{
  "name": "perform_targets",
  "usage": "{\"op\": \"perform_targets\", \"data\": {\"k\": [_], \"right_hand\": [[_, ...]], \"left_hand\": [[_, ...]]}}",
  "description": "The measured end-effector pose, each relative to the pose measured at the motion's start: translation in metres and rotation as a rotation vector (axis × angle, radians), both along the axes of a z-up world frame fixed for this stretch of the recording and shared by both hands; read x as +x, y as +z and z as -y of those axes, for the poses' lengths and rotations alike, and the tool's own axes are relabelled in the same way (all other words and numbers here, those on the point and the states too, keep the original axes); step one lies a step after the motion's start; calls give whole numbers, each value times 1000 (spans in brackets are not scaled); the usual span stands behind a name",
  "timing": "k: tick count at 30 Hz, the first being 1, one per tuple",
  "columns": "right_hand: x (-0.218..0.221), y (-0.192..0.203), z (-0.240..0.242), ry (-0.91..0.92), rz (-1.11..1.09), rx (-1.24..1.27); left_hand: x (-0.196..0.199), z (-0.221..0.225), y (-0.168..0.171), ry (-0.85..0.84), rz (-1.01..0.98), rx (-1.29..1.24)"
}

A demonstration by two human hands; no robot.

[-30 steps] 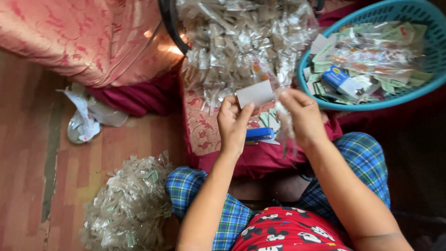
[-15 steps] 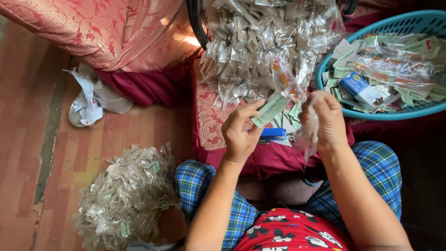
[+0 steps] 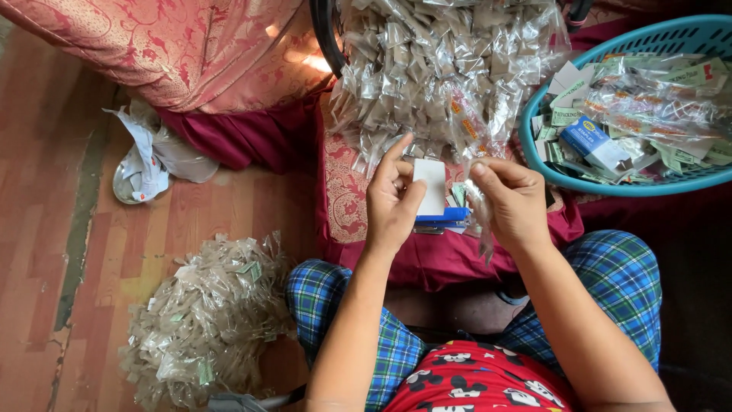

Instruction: Manually inserting small cards into plastic sleeves and sealing them with a stapler.

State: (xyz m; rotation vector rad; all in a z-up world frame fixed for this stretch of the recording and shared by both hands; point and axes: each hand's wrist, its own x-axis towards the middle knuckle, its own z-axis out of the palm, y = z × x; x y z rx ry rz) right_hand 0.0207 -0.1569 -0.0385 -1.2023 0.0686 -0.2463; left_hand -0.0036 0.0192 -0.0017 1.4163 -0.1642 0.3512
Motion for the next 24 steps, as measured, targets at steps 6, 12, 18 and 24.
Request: {"op": "perform_targets", "data": {"k": [6, 12, 18, 24], "right_hand": [[-20, 31, -16, 118, 13, -173], [-37, 59, -30, 215, 4, -223], [-21, 16, -24, 231, -81, -176], [-16, 5, -25, 229, -148, -53]], "left_hand": [[7, -13, -5, -55, -26, 65], [0, -13, 8, -22, 45, 179], [-1, -11, 10, -41, 62, 184], [-7, -10, 21, -90, 51, 83]]}}
